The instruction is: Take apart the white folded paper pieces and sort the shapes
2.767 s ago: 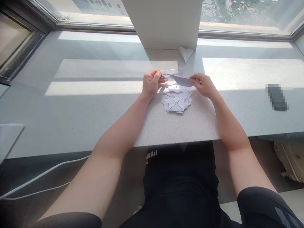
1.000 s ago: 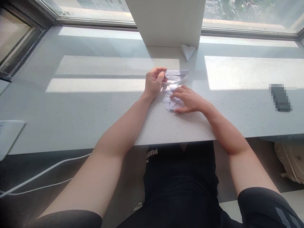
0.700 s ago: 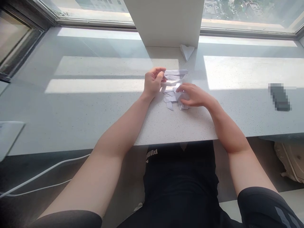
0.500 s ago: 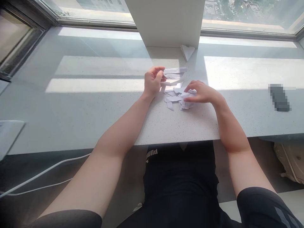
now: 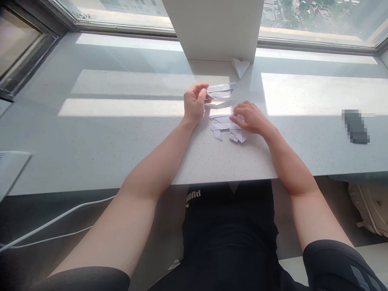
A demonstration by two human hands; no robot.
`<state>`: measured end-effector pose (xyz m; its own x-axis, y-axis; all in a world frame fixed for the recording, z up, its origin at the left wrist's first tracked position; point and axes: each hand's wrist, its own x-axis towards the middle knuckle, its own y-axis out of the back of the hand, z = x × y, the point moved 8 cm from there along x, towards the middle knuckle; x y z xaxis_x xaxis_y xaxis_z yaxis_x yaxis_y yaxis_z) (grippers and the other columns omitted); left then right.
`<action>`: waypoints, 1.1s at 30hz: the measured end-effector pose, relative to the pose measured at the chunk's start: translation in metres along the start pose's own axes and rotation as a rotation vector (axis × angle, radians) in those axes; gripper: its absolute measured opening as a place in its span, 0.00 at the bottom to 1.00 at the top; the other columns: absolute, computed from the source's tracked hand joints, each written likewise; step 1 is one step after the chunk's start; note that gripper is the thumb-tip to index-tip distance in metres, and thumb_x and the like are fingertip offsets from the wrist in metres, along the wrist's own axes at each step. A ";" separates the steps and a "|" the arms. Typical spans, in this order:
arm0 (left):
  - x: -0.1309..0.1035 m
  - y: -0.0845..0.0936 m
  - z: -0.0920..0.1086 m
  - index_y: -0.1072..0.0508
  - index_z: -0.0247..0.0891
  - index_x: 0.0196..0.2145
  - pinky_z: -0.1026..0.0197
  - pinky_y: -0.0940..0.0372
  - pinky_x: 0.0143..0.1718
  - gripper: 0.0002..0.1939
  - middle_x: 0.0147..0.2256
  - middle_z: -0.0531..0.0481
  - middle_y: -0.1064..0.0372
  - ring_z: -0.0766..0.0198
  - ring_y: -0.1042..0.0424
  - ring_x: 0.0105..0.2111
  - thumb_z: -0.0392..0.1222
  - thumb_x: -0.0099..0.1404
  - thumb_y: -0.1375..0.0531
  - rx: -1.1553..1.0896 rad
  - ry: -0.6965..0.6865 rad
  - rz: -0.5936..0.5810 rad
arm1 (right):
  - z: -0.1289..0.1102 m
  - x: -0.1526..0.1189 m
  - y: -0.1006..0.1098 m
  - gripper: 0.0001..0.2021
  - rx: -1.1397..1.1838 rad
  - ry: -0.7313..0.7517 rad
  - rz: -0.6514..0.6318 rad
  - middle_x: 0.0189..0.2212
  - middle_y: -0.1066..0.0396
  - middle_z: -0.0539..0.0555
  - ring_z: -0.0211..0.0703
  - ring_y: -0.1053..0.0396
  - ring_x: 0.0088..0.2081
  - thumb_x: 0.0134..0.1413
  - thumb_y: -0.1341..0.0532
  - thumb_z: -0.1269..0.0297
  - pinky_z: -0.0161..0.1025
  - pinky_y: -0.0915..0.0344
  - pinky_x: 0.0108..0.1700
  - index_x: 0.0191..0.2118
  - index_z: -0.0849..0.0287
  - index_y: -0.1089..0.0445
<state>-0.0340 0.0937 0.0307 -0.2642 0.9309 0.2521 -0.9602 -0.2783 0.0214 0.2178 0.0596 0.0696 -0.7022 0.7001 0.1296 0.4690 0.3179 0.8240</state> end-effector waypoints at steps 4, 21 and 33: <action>0.001 -0.001 -0.002 0.13 0.49 0.50 0.52 0.15 0.48 0.16 0.49 0.43 0.06 0.55 0.13 0.40 0.63 0.84 0.25 0.008 -0.010 -0.009 | 0.026 -0.003 0.015 0.24 -0.044 -0.149 0.102 0.41 0.17 0.62 0.69 0.22 0.51 0.84 0.34 0.35 0.77 0.25 0.70 0.43 0.47 0.15; 0.006 0.000 -0.015 0.12 0.49 0.53 0.53 0.14 0.46 0.19 0.46 0.44 0.08 0.56 0.11 0.40 0.67 0.88 0.30 0.051 -0.094 -0.030 | 0.031 -0.001 0.005 0.07 0.023 -0.161 0.103 0.56 0.12 0.63 0.72 0.18 0.62 0.76 0.27 0.55 0.76 0.20 0.72 0.52 0.48 0.18; -0.004 -0.019 -0.006 0.13 0.49 0.57 0.49 0.13 0.55 0.06 0.49 0.45 0.11 0.53 0.10 0.49 0.45 0.86 0.30 0.150 -0.155 -0.277 | 0.086 0.000 0.022 0.06 0.272 -0.298 0.445 0.52 0.16 0.58 0.57 0.15 0.47 0.67 0.26 0.60 0.63 0.12 0.55 0.48 0.50 0.17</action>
<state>-0.0156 0.0964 0.0235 0.0321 0.9321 0.3608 -0.9667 -0.0628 0.2481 0.2742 0.1212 0.0400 -0.2450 0.9402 0.2368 0.8314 0.0781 0.5501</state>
